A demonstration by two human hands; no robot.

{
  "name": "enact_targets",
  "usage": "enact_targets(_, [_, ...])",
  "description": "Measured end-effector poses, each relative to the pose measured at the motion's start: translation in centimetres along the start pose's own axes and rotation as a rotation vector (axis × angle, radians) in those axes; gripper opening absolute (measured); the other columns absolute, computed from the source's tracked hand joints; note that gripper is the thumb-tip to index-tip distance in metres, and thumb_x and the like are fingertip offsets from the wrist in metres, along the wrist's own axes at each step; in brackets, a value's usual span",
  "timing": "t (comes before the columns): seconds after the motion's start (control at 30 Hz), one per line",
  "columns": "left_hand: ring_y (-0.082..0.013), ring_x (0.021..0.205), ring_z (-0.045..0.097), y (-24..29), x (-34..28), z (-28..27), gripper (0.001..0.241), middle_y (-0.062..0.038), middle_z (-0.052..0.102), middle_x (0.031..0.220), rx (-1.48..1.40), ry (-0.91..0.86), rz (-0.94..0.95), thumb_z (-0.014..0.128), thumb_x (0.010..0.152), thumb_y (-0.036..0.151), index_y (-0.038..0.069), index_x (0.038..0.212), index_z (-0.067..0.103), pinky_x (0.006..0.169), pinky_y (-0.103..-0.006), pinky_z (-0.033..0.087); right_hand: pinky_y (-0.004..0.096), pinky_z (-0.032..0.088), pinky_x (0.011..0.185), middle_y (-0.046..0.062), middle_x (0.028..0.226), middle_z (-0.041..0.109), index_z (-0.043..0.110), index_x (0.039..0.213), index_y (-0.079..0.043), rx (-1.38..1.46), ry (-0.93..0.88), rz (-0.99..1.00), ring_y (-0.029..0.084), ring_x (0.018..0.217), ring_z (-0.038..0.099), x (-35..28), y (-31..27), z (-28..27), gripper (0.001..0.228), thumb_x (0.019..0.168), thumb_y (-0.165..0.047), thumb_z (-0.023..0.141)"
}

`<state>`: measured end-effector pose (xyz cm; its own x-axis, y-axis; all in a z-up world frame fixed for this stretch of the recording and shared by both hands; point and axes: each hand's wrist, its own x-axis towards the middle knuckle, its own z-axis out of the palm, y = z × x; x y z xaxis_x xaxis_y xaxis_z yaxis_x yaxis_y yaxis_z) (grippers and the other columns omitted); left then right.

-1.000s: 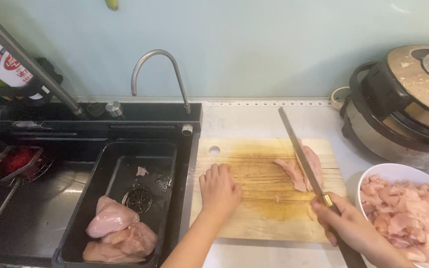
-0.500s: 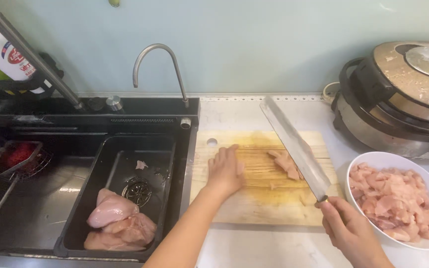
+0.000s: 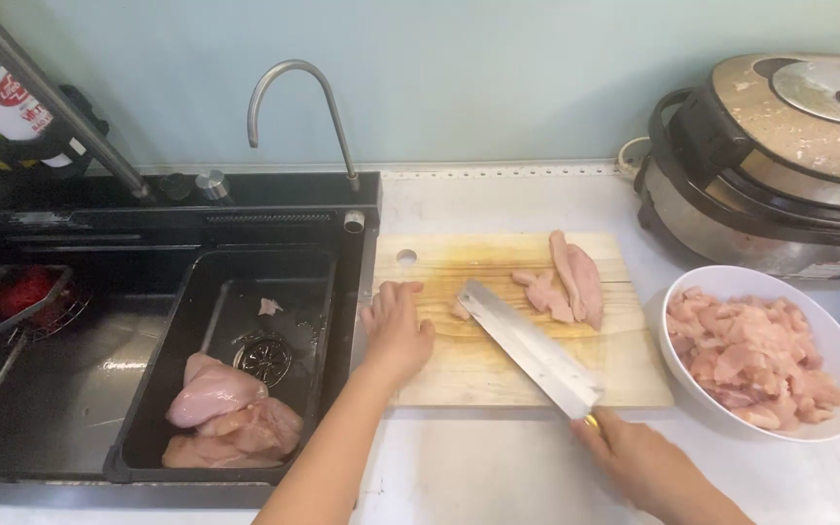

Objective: Cutting raw chicken breasts into small pieces on a wooden cutting board.

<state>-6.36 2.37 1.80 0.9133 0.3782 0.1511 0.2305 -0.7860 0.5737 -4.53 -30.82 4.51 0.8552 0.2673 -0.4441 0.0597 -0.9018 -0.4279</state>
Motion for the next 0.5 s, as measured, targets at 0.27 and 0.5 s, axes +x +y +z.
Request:
enact_targets(0.27, [-0.0317, 0.129, 0.043, -0.7, 0.9, 0.7, 0.055, -0.013, 0.048, 0.129, 0.008, 0.047, 0.054, 0.064, 0.079, 0.008, 0.009, 0.133, 0.052, 0.107, -0.0455, 0.029, 0.044, 0.042, 0.045, 0.012, 0.059, 0.049, 0.055, 0.097, -0.005, 0.387, 0.069, -0.051, 0.025, 0.049, 0.046, 0.3, 0.6, 0.4, 0.044, 0.101, -0.049, 0.052])
enact_targets(0.5, [-0.0316, 0.126, 0.046, 0.0, 1.0, 1.2, 0.051, -0.011, 0.052, 0.125, 0.013, 0.083, 0.027, 0.063, 0.078, 0.005, 0.011, 0.128, 0.057, 0.105, -0.0486, 0.03, 0.033, 0.047, 0.043, 0.002, 0.055, 0.052, 0.062, 0.095, -0.016, 0.173, -0.15, 0.099, 0.015, 0.044, 0.053, -1.2, -2.5, -2.2, 0.039, 0.101, -0.052, 0.049])
